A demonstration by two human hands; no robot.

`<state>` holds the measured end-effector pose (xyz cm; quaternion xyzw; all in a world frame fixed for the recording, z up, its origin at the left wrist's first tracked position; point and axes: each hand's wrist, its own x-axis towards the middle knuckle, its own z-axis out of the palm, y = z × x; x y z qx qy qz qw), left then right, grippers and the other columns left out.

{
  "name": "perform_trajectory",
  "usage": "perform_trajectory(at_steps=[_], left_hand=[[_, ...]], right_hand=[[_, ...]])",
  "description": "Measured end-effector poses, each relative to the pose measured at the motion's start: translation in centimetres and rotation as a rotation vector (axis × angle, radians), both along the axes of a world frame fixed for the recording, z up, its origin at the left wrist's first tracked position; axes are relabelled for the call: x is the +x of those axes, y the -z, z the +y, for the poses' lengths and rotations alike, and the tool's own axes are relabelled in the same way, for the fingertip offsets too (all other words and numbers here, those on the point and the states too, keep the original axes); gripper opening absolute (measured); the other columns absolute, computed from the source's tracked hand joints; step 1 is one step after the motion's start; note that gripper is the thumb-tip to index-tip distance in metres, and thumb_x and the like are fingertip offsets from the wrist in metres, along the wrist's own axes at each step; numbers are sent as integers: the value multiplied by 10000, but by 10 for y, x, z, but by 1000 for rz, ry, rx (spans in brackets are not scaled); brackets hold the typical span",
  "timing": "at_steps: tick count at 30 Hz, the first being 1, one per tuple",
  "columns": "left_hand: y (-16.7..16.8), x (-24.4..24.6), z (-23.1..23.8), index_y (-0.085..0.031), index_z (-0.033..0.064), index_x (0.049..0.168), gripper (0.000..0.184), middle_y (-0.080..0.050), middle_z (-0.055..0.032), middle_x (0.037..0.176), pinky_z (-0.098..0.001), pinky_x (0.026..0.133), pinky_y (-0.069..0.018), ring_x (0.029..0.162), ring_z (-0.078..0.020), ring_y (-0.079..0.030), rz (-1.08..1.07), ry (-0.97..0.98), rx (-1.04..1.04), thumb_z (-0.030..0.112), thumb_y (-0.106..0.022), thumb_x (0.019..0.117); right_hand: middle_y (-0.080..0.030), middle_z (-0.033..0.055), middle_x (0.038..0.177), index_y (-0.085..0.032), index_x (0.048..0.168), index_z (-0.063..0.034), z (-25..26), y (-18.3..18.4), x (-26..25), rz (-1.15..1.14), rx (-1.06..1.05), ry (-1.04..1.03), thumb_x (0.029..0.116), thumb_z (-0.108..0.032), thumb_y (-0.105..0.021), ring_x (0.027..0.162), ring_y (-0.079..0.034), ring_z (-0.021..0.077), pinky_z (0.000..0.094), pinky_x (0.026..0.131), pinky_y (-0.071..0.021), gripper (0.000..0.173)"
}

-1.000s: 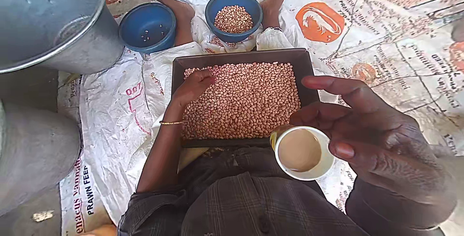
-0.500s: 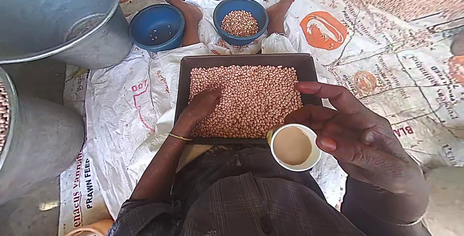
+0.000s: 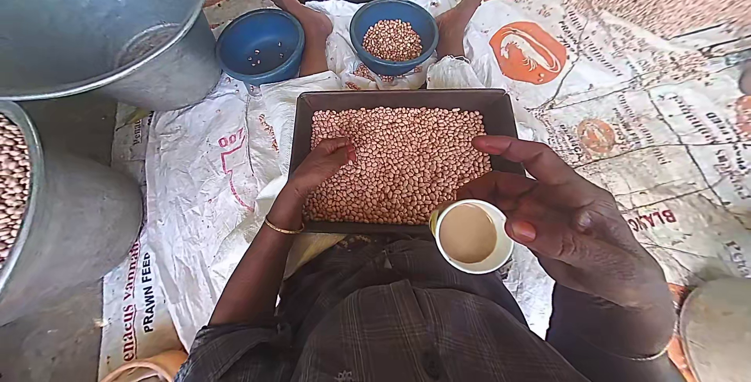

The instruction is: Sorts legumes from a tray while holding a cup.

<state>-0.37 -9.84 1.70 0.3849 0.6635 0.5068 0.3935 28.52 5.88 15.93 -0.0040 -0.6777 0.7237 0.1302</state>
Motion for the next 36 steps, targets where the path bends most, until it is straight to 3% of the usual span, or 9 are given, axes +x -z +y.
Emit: perform_trajectory(at_steps=[3,5,8,22,24,26,29,34,36], left_hand=[[5,7,5,-650,-25,1038,232,-642,-141,901,-449,798,-512,842,-230,-619,352,93,-166,135,-486,1074],[5,11,5,-637,-23,1106,208,-666,-174,937,-527,830,-533,876,-299,-661,481,179,-226,133,-506,1065],[7,16,3,-619,8,1100,161,-634,-149,825,-522,725,-534,759,-303,-642,595,221,-252,143,-545,1051],[7,18,6,-666,-6,1126,193,-691,-150,974,-497,868,-538,916,-270,-675,493,184,-182,116,-541,1044],[4,9,1,-655,3,1065,142,-651,-53,875,-286,733,-520,769,-98,-603,228,58,65,83,-543,1028],[-6,-4,-6,-612,118,1030,139,-527,92,665,-130,456,-363,500,35,-427,-133,-101,313,95,-477,1009],[-21,-28,-24,-613,235,968,253,-553,129,692,-99,390,-286,437,62,-355,-408,-148,455,217,-364,1006],[-26,-27,-39,-598,143,778,378,-493,119,597,-140,443,-316,466,41,-367,34,-223,86,190,-390,1090],[-22,-21,-42,-669,19,899,296,-588,-51,753,-353,671,-462,687,-144,-539,395,-138,-114,135,-459,1073]], right_hand=[[-714,23,1100,-401,1537,-181,-1,0,0,-1,-8,5,991,-330,-671,974,-705,97,220,878,-593,627],[-715,25,1104,-404,1533,-181,0,0,1,-5,-1,7,991,-329,-670,975,-706,99,223,882,-592,622],[-709,32,1109,-408,1534,-176,1,2,1,-10,-18,9,989,-329,-676,983,-707,109,231,875,-600,626],[-712,50,1113,-411,1533,-160,0,5,-4,-5,-27,-13,997,-320,-667,995,-710,127,245,876,-604,616],[-711,53,1118,-411,1533,-159,1,5,-4,-2,-33,-15,998,-318,-666,1002,-709,128,245,880,-602,613],[-713,51,1129,-418,1531,-167,1,5,-4,0,-25,-14,998,-326,-663,1012,-707,129,250,896,-598,608],[-718,50,1134,-425,1530,-178,1,5,-5,7,-12,-24,996,-330,-660,1007,-707,120,241,895,-592,603],[-719,40,1128,-416,1532,-185,0,7,-9,-6,-11,-41,995,-346,-658,1001,-707,116,237,891,-591,611],[-717,40,1124,-419,1529,-187,-1,8,-10,-5,-21,-44,996,-341,-659,1006,-706,120,242,893,-592,605]])
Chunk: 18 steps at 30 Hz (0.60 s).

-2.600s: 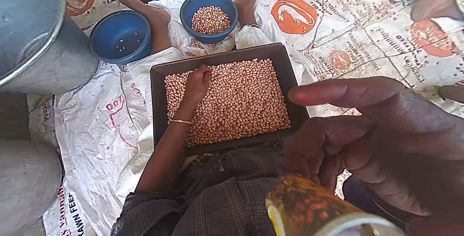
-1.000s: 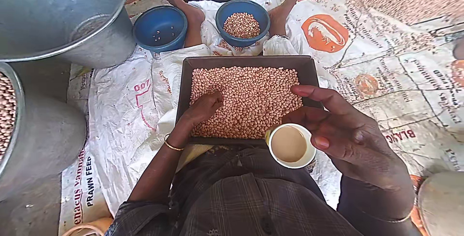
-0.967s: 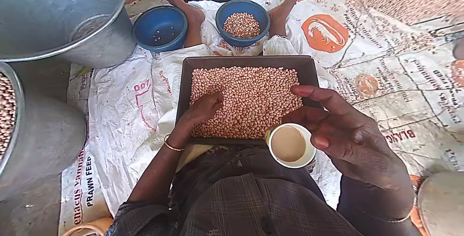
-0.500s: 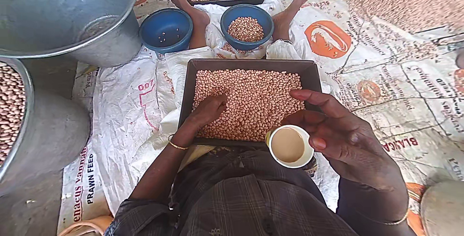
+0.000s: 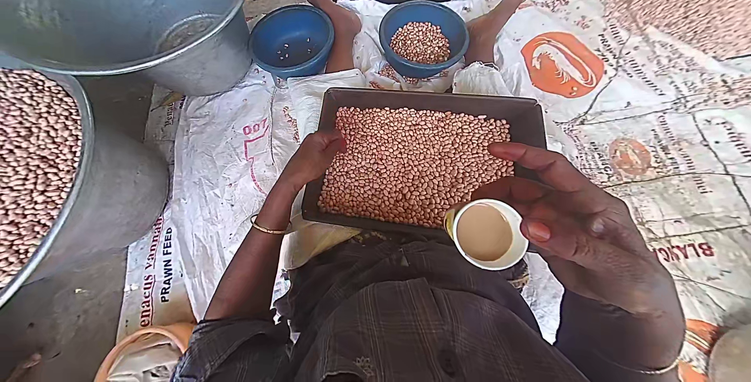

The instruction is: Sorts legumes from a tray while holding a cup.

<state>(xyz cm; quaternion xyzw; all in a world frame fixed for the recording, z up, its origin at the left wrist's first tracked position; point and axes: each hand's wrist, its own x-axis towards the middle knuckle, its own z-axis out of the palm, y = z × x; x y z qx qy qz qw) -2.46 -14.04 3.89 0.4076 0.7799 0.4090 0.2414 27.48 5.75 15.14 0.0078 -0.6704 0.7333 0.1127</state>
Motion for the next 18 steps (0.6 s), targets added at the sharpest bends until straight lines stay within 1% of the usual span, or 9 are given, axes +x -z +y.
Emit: perform_trajectory(at_steps=[1,2,3,4,6,8,13,15,18], left_hand=[[-1,8,0,-676,-14,966,258,-632,-144,808,-486,722,-504,756,-275,-615,150,16,-106,130,-488,1069],[-5,20,1,-663,-11,1030,226,-651,-199,832,-570,720,-530,793,-372,-661,285,13,-241,150,-509,1071],[-9,31,6,-651,-6,1090,202,-660,-229,854,-607,714,-539,832,-431,-681,386,9,-400,149,-524,1064],[-11,39,11,-638,-4,1144,188,-666,-238,875,-607,709,-538,862,-451,-687,461,19,-553,119,-532,1048],[-14,48,21,-626,-19,1214,234,-673,-243,923,-595,723,-537,900,-454,-683,518,52,-747,42,-578,993],[-18,52,27,-603,-31,1286,316,-677,-247,993,-581,755,-544,944,-446,-681,520,93,-868,19,-594,974],[-8,57,30,-574,-50,1248,260,-675,-231,999,-549,754,-556,911,-421,-695,587,189,-961,8,-559,995],[-8,57,31,-578,-47,1235,258,-674,-226,1016,-547,767,-553,913,-418,-692,590,218,-989,3,-578,983],[-9,54,30,-569,-37,1253,276,-674,-227,1001,-556,760,-551,914,-423,-691,588,227,-962,6,-581,981]], right_hand=[[-715,38,1123,-422,1527,-187,-1,1,-1,0,0,1,996,-340,-660,1002,-705,117,240,890,-593,601],[-714,35,1123,-422,1527,-187,-1,1,-1,-2,0,2,998,-338,-660,997,-706,112,237,885,-595,599],[-710,35,1120,-421,1529,-184,-2,1,-1,-7,4,3,1000,-336,-658,992,-703,111,235,882,-595,600],[-710,33,1115,-420,1529,-184,-2,0,-1,-13,11,7,997,-339,-660,989,-702,110,235,882,-594,604],[-712,29,1108,-425,1522,-183,-3,-1,-2,-24,20,18,986,-357,-674,984,-705,111,232,877,-597,617],[-713,35,1114,-421,1522,-169,-3,-1,-1,-18,13,23,986,-343,-674,984,-705,112,231,874,-597,618],[-716,16,1109,-422,1520,-167,-2,3,1,-38,9,35,983,-335,-678,978,-710,99,226,860,-603,618],[-715,14,1101,-423,1515,-170,-2,4,1,-42,10,43,979,-343,-680,972,-709,98,230,861,-603,618],[-718,23,1098,-425,1519,-173,-1,5,2,-47,9,49,974,-359,-686,972,-712,107,233,863,-604,632]])
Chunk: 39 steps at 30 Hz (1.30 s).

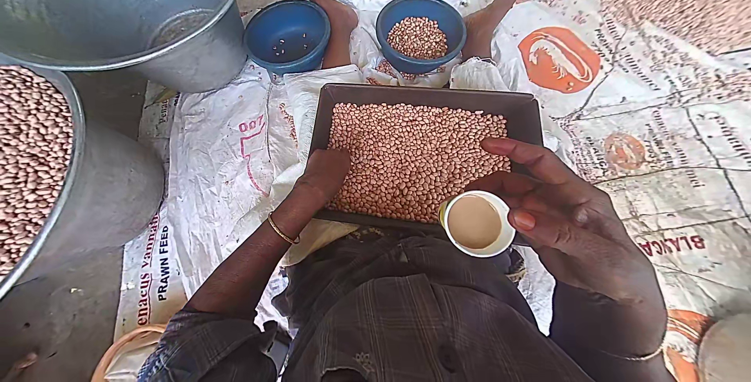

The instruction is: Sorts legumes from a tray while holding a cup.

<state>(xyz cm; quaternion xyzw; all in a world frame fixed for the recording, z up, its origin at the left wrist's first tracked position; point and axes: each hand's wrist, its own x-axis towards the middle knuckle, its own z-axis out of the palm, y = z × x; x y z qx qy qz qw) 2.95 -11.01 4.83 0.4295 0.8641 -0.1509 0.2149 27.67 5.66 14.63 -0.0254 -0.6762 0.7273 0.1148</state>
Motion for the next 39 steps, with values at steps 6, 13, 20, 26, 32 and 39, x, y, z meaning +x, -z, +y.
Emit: perform_trajectory(at_steps=[6,13,20,26,32,39], left_hand=[[9,-45,-27,-648,-36,1026,224,-641,-170,815,-505,720,-523,756,-301,-639,-400,-65,819,125,-497,1063],[6,-46,-30,-685,-19,1017,260,-674,-190,850,-572,777,-526,843,-357,-676,-330,-9,679,144,-490,1072],[-9,-6,0,-665,-17,1072,141,-675,-219,958,-561,749,-542,901,-416,-683,-24,23,35,-21,-634,935],[-4,2,4,-653,-46,1081,138,-681,-216,997,-548,741,-549,905,-404,-689,-1,9,-56,-17,-600,957],[1,7,1,-597,-78,1212,244,-669,-235,1039,-542,762,-558,921,-415,-690,23,1,-54,-22,-562,977],[7,10,-3,-585,-65,1240,278,-677,-240,1005,-548,759,-553,917,-427,-691,36,-33,3,-1,-595,969]], right_hand=[[-717,23,1086,-436,1512,-170,2,4,0,-1,6,13,974,-351,-682,970,-714,111,246,860,-611,619],[-713,25,1087,-433,1513,-171,1,6,-6,-9,3,3,972,-353,-686,963,-714,118,253,861,-611,624],[-715,31,1088,-439,1515,-170,-2,5,-7,-14,-22,4,972,-341,-693,944,-724,120,256,851,-622,623],[-716,32,1089,-430,1509,-154,1,9,-5,-12,-32,10,976,-312,-685,959,-727,129,270,853,-629,612],[-715,42,1081,-435,1511,-157,3,13,-4,-10,-46,13,974,-330,-690,959,-724,133,263,844,-625,619],[-711,34,1076,-432,1506,-142,2,15,-5,-20,-47,22,974,-313,-680,927,-728,130,268,823,-634,611]])
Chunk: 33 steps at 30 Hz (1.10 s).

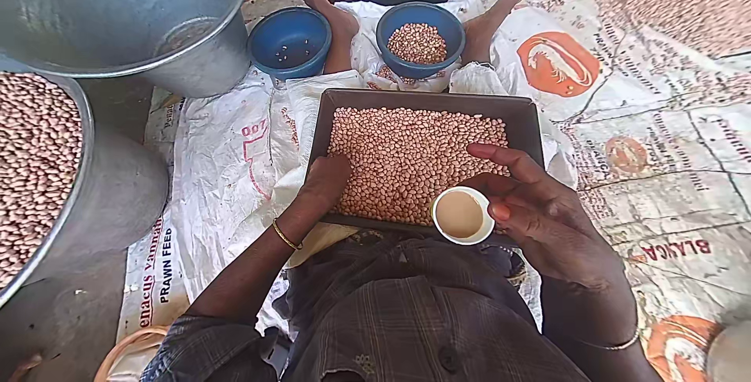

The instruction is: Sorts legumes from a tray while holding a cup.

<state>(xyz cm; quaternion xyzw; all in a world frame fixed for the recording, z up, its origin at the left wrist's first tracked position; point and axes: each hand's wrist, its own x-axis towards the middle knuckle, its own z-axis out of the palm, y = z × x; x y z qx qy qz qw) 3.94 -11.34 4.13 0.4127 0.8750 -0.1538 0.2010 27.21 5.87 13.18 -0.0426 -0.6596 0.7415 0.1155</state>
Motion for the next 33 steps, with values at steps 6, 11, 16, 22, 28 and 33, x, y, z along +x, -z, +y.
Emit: perform_trajectory(at_steps=[6,11,16,22,28,33], left_hand=[[2,-43,-30,-655,41,1022,136,-609,-45,788,-309,626,-484,675,-138,-562,-598,-240,998,93,-531,1038],[6,-38,-53,-605,222,1002,179,-499,109,669,-93,367,-257,416,58,-315,-1485,-411,1324,228,-427,1008],[11,-21,-43,-658,29,908,303,-580,-55,712,-296,576,-460,608,-139,-532,-706,-89,847,176,-464,1088],[11,-8,-32,-571,-9,1269,264,-678,-214,927,-593,806,-542,921,-421,-688,-344,93,332,136,-508,1058],[14,-6,-30,-580,-12,1270,268,-670,-230,939,-588,789,-549,916,-428,-688,-335,101,316,140,-495,1065],[15,4,-30,-578,0,1283,285,-673,-238,929,-602,794,-535,929,-445,-682,-325,4,320,147,-449,1076]], right_hand=[[-721,28,1071,-457,1498,-169,3,2,0,-8,19,11,970,-344,-688,933,-724,116,256,843,-622,603],[-730,32,1082,-481,1488,-177,1,3,-3,-18,-5,24,952,-369,-712,941,-728,121,242,820,-624,615],[-730,20,1085,-458,1494,-157,-2,3,-5,-19,9,0,956,-373,-702,957,-723,116,264,876,-612,628],[-722,42,1093,-452,1497,-147,-2,5,-4,-13,-10,-13,973,-335,-687,947,-733,141,275,839,-631,604],[-719,40,1090,-454,1497,-145,-3,7,-5,-9,-23,-17,973,-327,-687,940,-732,134,268,837,-630,602],[-726,39,1071,-454,1493,-148,-3,9,-6,-13,-27,-17,974,-321,-686,936,-737,137,270,828,-636,595]])
